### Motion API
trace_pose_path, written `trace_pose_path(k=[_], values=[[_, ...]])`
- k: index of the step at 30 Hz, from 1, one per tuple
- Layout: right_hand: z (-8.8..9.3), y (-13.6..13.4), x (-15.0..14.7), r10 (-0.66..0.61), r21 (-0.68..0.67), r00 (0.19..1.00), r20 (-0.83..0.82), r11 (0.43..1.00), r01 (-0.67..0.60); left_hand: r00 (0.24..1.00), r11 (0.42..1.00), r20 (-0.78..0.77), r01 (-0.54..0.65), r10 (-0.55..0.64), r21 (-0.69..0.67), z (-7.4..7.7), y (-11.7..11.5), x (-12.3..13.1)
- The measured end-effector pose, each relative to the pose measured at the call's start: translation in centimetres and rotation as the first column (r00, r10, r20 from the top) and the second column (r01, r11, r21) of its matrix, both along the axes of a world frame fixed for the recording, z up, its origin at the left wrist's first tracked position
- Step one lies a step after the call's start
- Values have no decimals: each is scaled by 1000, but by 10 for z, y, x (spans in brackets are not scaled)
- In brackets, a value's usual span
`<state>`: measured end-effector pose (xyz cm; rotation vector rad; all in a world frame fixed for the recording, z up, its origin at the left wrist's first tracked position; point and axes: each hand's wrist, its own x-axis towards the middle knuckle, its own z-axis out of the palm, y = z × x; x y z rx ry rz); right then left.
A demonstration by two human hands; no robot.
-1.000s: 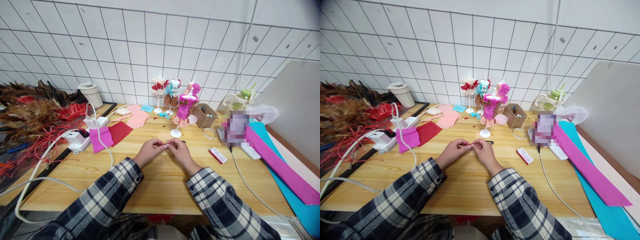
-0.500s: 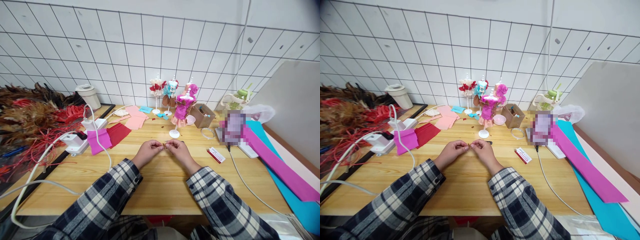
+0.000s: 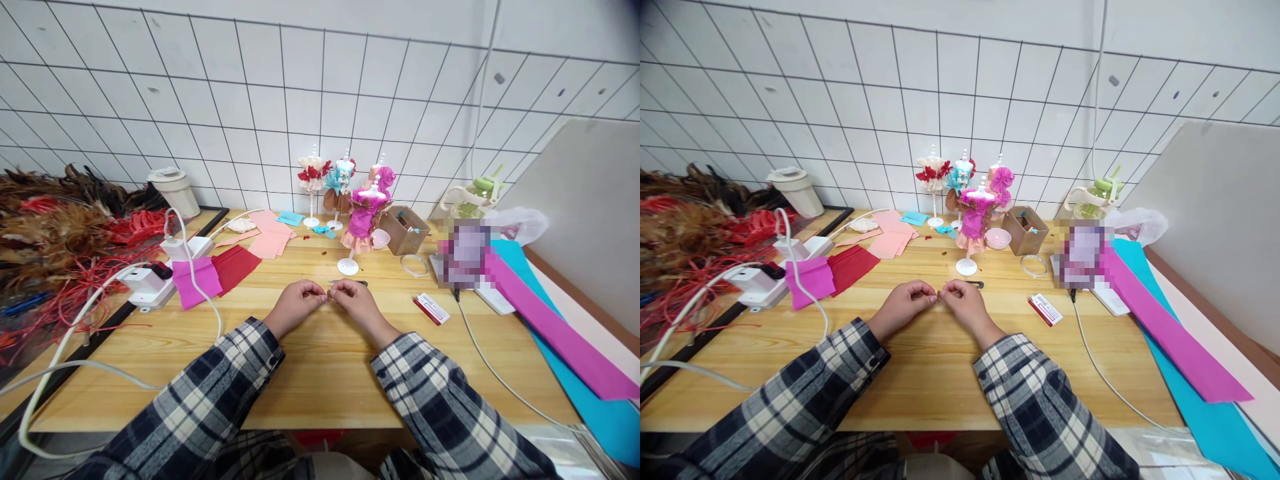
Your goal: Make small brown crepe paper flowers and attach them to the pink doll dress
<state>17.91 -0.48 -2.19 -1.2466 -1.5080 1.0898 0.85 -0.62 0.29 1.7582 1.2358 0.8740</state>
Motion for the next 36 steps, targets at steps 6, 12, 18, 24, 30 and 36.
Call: trace_pose_path(k=[6,12,18,24,30,36], values=[[4,0,0,46,-65,993,-113,996,-54,1000,1000,30,0,1,-19,-2,1,-1],[0,0,-1,69,-81,994,-90,994,-76,995,999,97,-24,28,-38,-2,2,-2],[2,-1,0,82,-104,992,-101,990,-92,989,996,146,-16,29,-86,-3,3,-2],[9,-2,-1,51,-132,977,-207,988,-79,988,995,153,-6,22,-103,-2,3,-2],[9,-2,-3,44,-104,975,-219,992,-68,995,999,103,9,-5,-39,-4,1,0],[16,5,10,-128,-40,935,-330,992,122,983,999,179,-35,40,-32,-6,17,-3]])
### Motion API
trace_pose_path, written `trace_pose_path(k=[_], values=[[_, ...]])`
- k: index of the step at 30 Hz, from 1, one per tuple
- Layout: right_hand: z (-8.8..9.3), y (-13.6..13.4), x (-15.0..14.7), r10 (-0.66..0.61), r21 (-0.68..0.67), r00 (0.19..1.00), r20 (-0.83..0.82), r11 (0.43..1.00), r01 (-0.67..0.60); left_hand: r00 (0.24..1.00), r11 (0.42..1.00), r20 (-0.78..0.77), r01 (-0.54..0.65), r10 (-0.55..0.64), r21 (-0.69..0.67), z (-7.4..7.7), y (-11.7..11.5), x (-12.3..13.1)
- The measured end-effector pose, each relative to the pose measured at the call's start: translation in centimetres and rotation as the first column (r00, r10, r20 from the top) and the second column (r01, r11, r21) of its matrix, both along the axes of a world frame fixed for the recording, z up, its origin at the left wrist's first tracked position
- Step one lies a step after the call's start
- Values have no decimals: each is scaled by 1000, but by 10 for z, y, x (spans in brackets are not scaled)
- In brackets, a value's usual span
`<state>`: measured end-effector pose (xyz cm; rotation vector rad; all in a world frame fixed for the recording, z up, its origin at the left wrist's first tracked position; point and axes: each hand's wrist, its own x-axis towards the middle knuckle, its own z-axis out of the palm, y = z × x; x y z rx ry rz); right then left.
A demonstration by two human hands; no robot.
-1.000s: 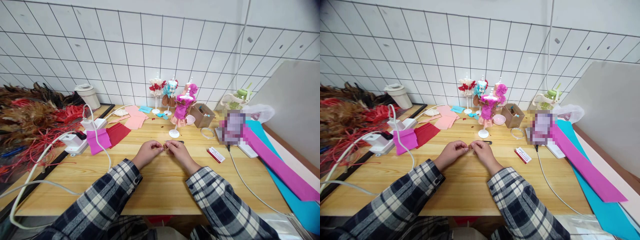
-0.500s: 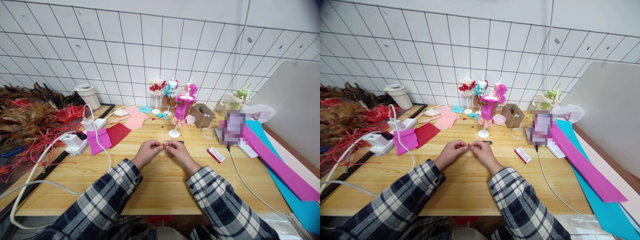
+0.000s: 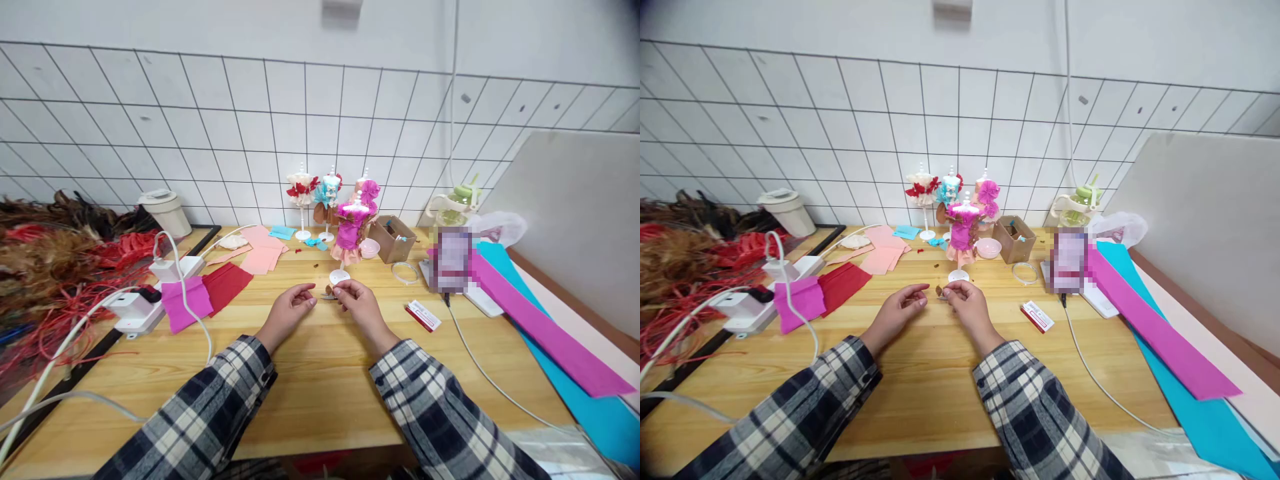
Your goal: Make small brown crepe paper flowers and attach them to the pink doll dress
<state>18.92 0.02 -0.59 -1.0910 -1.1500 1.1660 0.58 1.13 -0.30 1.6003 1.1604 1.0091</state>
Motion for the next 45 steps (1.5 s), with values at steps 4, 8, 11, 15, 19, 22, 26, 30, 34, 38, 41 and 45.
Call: trace_pose_path(k=[4,8,11,15,19,22,26,30,34,38,41,45], values=[[8,2,7,-111,92,987,-113,988,122,991,993,-72,-105,110,58,-3,37,18],[16,1,13,-103,215,992,-68,970,116,998,985,-7,-58,60,163,-10,67,58],[21,2,17,-76,250,995,-57,964,88,997,960,-57,-39,57,277,-14,78,82],[22,6,18,-75,249,995,-73,964,91,991,945,-134,64,-22,320,-16,89,93],[18,9,15,-73,213,996,-57,973,84,978,950,-190,139,-87,279,-20,98,93],[14,9,14,-54,193,998,-38,979,60,976,960,-202,127,-77,250,-25,98,89],[9,10,16,-17,171,1000,-6,985,18,969,977,-247,52,0,207,-25,87,73],[3,13,20,-49,169,999,-7,984,49,950,985,-297,-48,97,168,-19,67,45],[-3,12,21,-40,178,999,24,983,35,941,986,-314,-86,128,144,-15,46,17],[-4,5,17,-18,217,993,115,976,-7,945,988,-306,-77,116,136,-17,28,-2],[4,-4,8,-38,258,983,177,966,-9,947,987,-297,-82,120,136,-21,20,-7],[30,-16,-13,-48,323,988,146,946,-2,946,985,-297,-89,131,150,-23,17,-3]])
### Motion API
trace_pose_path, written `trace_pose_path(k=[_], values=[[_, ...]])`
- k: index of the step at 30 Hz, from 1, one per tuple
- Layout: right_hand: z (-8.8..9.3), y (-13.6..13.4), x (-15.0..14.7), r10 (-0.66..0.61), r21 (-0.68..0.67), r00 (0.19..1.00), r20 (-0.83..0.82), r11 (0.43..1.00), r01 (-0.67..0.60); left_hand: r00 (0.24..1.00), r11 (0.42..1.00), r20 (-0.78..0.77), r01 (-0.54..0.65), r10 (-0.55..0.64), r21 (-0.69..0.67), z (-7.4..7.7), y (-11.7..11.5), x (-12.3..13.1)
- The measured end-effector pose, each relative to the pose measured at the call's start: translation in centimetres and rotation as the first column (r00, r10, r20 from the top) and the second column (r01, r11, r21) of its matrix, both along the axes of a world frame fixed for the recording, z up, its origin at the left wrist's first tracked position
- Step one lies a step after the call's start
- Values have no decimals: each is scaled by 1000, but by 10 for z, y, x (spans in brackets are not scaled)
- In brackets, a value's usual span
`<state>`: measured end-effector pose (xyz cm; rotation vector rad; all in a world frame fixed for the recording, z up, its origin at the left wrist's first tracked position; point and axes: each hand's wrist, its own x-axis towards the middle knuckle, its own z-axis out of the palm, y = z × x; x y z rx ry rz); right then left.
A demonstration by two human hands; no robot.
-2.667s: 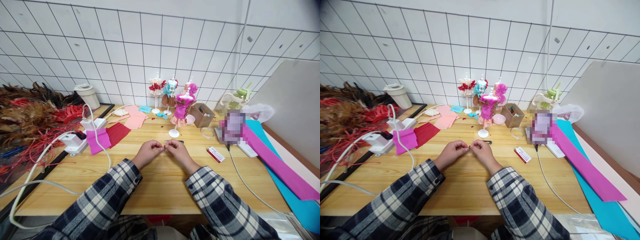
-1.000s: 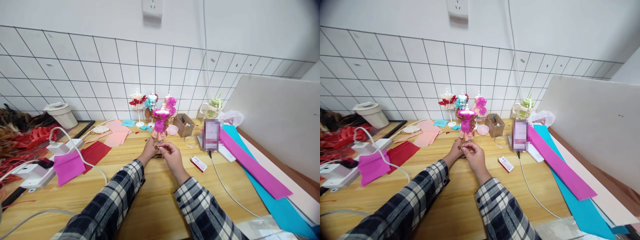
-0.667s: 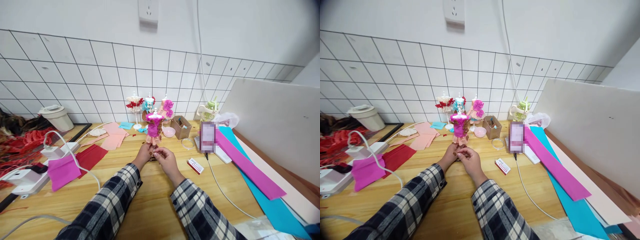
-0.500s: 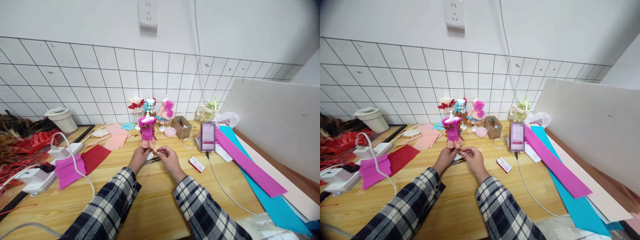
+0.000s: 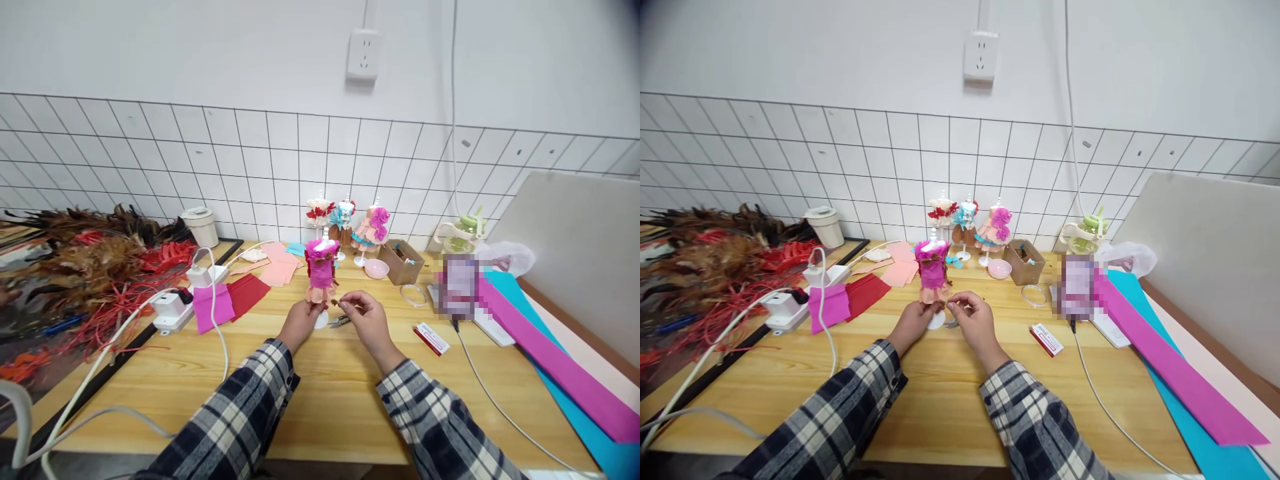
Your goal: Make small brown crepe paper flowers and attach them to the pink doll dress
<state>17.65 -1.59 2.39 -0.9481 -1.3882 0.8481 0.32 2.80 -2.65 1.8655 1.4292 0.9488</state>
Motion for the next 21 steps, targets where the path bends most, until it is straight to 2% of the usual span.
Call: trace_pose_path(k=[5,9,13,21], values=[[38,9,-17,53,69,994,-97,997,-47,998,997,-17,65,-64,39,1,0,4],[52,29,-17,-10,114,997,-73,993,18,993,993,-37,110,-109,40,0,-1,5],[56,38,-14,-109,172,993,37,980,102,988,989,-64,141,-138,38,1,-1,8],[47,43,-7,-151,112,984,93,984,140,987,988,-73,147,-144,39,-1,4,13]])
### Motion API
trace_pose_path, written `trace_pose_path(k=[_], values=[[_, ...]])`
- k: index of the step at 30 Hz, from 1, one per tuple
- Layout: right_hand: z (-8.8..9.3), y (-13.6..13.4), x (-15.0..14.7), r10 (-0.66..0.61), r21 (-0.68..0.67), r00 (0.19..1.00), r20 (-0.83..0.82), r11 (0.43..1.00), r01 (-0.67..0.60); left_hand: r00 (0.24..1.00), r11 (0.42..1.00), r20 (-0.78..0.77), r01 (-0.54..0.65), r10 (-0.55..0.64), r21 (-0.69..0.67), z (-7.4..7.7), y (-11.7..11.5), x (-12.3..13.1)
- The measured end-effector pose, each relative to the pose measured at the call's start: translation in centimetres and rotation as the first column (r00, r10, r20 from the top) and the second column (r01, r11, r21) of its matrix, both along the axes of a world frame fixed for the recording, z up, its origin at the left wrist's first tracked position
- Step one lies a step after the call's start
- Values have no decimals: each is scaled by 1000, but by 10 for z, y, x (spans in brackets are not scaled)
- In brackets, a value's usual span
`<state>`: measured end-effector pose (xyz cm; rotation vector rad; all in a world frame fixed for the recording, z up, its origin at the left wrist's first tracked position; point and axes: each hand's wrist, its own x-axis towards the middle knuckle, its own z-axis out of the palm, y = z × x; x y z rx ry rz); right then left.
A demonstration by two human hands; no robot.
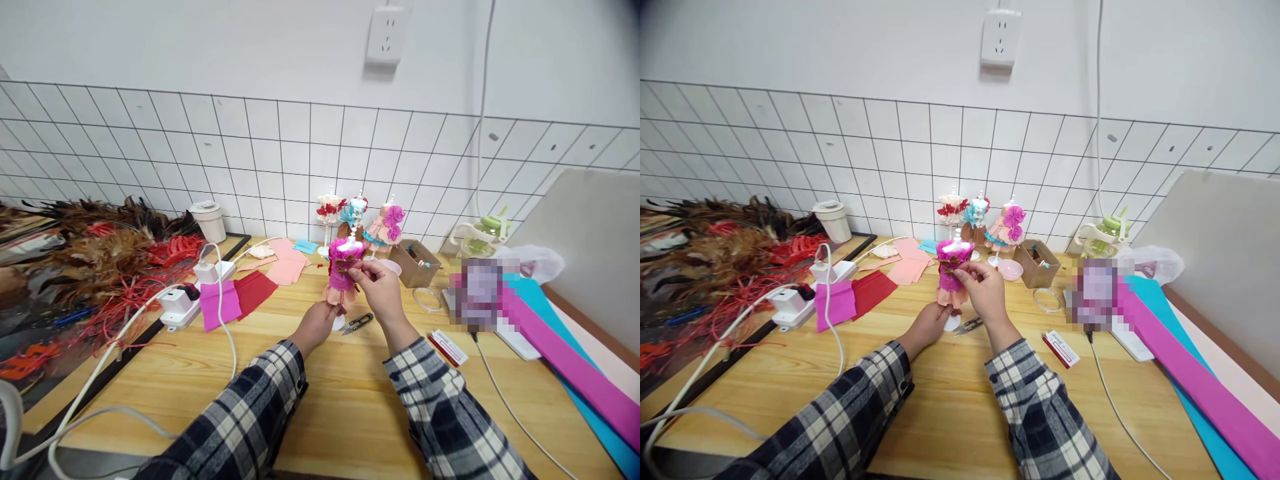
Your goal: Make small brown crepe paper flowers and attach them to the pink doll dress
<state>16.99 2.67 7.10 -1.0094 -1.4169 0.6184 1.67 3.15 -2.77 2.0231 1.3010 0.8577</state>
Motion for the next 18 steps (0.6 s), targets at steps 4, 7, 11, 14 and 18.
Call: trace_pose_path(k=[4,7,11,14,18], values=[[-4,2,-2,-18,-15,998,-68,1000,17,1000,1000,10,-15,15,-6,-2,1,2],[-3,-1,-6,-32,-7,993,-115,999,32,1000,1000,18,-23,23,-5,-1,0,3],[-4,-4,-12,-66,-17,988,-136,998,64,999,1000,18,-28,28,-8,1,-1,4],[-7,-3,-15,-91,1,988,-121,996,92,1000,1000,3,-29,29,-2,3,-2,4],[-8,-4,-19,-104,3,984,-142,994,105,999,999,-25,-36,36,13,4,-2,5]])
